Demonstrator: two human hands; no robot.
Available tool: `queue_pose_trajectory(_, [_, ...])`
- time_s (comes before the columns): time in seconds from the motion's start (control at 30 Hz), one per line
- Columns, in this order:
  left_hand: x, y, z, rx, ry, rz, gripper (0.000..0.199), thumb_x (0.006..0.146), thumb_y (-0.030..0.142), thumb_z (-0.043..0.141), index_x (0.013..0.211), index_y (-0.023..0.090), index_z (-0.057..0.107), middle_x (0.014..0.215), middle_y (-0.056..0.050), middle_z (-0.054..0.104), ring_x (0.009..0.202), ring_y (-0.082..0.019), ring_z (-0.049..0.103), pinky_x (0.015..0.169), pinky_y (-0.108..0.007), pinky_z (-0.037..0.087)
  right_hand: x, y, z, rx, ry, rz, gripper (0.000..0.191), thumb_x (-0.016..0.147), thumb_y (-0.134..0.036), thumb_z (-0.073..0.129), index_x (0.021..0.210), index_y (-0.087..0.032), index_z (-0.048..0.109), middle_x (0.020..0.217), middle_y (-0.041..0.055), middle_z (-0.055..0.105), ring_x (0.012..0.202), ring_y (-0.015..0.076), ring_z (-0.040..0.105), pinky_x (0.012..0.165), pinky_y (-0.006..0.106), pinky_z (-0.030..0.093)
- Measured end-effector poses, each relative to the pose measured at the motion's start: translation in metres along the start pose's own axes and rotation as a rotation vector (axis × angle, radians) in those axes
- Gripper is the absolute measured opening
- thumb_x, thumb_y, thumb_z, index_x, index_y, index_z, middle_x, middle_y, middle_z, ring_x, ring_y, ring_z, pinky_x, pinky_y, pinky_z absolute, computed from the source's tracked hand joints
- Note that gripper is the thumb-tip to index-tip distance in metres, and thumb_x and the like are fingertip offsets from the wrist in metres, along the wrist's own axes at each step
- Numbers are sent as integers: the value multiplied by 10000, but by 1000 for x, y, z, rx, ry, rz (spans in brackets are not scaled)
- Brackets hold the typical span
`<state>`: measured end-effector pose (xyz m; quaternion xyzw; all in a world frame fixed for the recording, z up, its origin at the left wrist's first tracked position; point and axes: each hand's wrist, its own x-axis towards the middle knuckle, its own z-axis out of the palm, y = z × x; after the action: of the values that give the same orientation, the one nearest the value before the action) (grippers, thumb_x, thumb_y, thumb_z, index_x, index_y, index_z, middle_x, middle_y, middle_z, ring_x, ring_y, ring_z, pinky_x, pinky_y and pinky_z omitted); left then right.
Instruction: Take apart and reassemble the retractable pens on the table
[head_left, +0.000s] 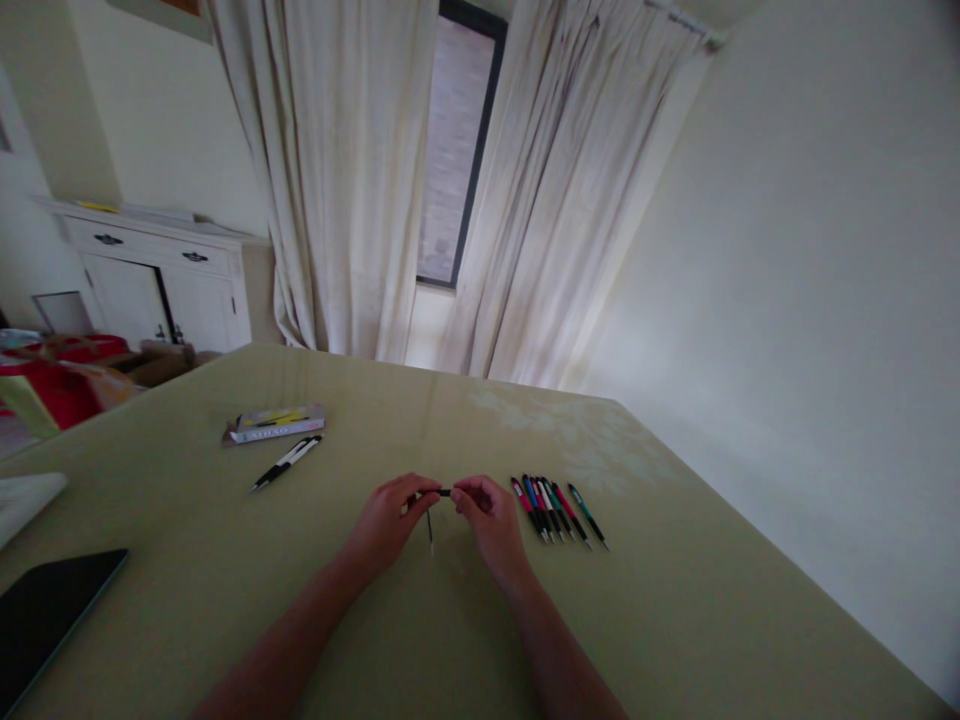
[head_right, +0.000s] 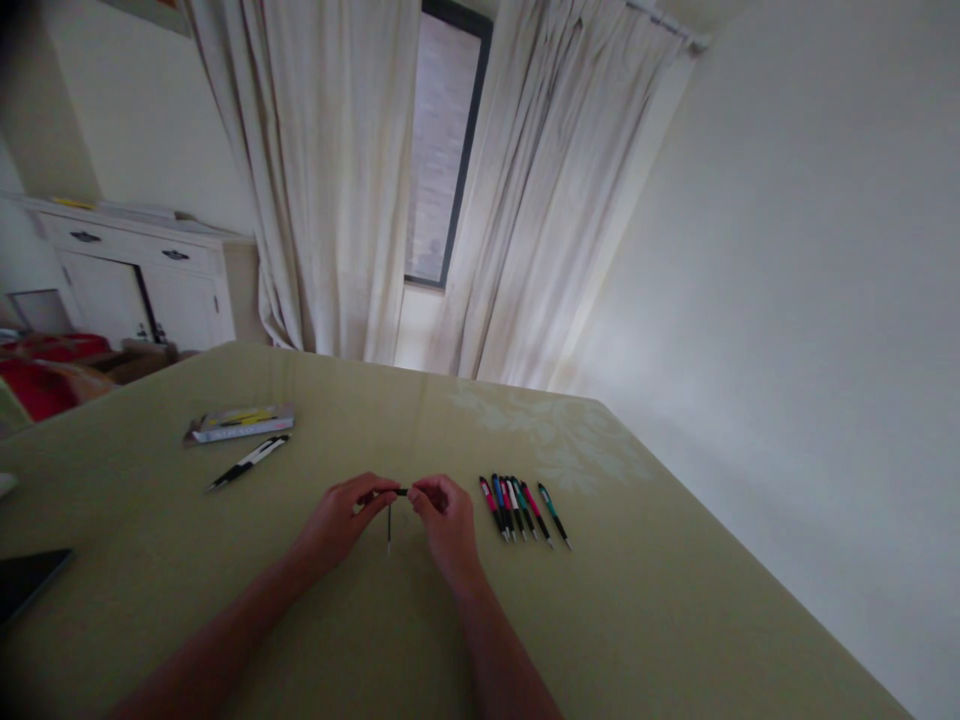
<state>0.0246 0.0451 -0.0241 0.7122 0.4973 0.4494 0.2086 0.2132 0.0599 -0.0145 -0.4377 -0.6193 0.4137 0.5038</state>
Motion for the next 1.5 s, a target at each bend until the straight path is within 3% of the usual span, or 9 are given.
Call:
queue_pose_trajectory(0.1, [-2,-6,3,91,-29,-57,331,970,419,566,1194,221,706,1010,-64,764,809,-215,679,803,-355,540,2,0,-6,-82,58,-18,229,808,-402,735,847,-177,727,778,56,739,717,207,667,663,299,506])
queue_pose_trajectory(0.3, [-8,-17,8,356,-150,5,269,936,340,608,1165,252,717,1184,-78,711,1126,-296,629,1028,-467,445,5,2,-18,-222,97,-33,269,815,-453,736,831,-185,748,738,50,725,676,214,637,630,306,477])
queue_pose_trajectory(0.5, [-9,-17,8,362,-190,12,208,942,325,587,1069,244,730,1125,-75,700,1065,-280,616,962,-436,455,1,6,-15,-543,121,-129,340,824,-470,742,645,-209,618,623,16,629,619,189,558,628,295,394])
queue_pose_trajectory(0.7, [-8,-17,8,380,-210,20,210,943,326,590,1077,236,724,1123,-75,692,1051,-280,608,942,-424,450,2,10,-14,-513,120,-67,274,806,-426,767,721,-201,636,669,27,683,635,203,618,625,291,411])
queue_pose_trajectory(0.87, [-8,-20,9,385,-208,30,212,946,329,603,1092,233,722,1126,-75,687,1057,-286,605,941,-425,446,2,20,-9,-605,52,-59,232,827,-408,782,809,-207,667,705,39,724,658,221,655,642,300,412])
queue_pose_trajectory(1.03, [-7,-23,8,388,-210,43,252,994,209,519,1060,266,755,1092,-55,696,1037,-268,617,928,-403,444,1,18,-6,-756,29,-92,103,845,-236,754,920,-204,691,787,50,732,736,244,671,676,306,420])
queue_pose_trajectory(1.23, [-3,-26,0,385,-280,121,232,983,192,558,996,270,776,1114,-38,687,1047,-238,632,942,-370,448,-4,6,-3,-805,-81,-163,61,906,-200,680,865,-195,725,947,82,704,928,241,662,817,299,473])
queue_pose_trajectory(1.37, [-2,-26,-1,383,-219,55,202,999,255,530,967,225,727,1005,-43,685,983,-232,640,918,-365,473,-7,7,3,-858,-94,-159,55,896,-248,722,887,-199,745,986,87,686,989,259,645,864,323,478])
queue_pose_trajectory(1.5, [-6,-17,10,379,-114,13,277,1025,191,404,1166,201,643,1119,-79,681,1035,-234,627,936,-373,472,-9,10,9,-900,-133,-165,52,892,-174,701,890,-199,746,998,84,682,994,256,643,879,330,478])
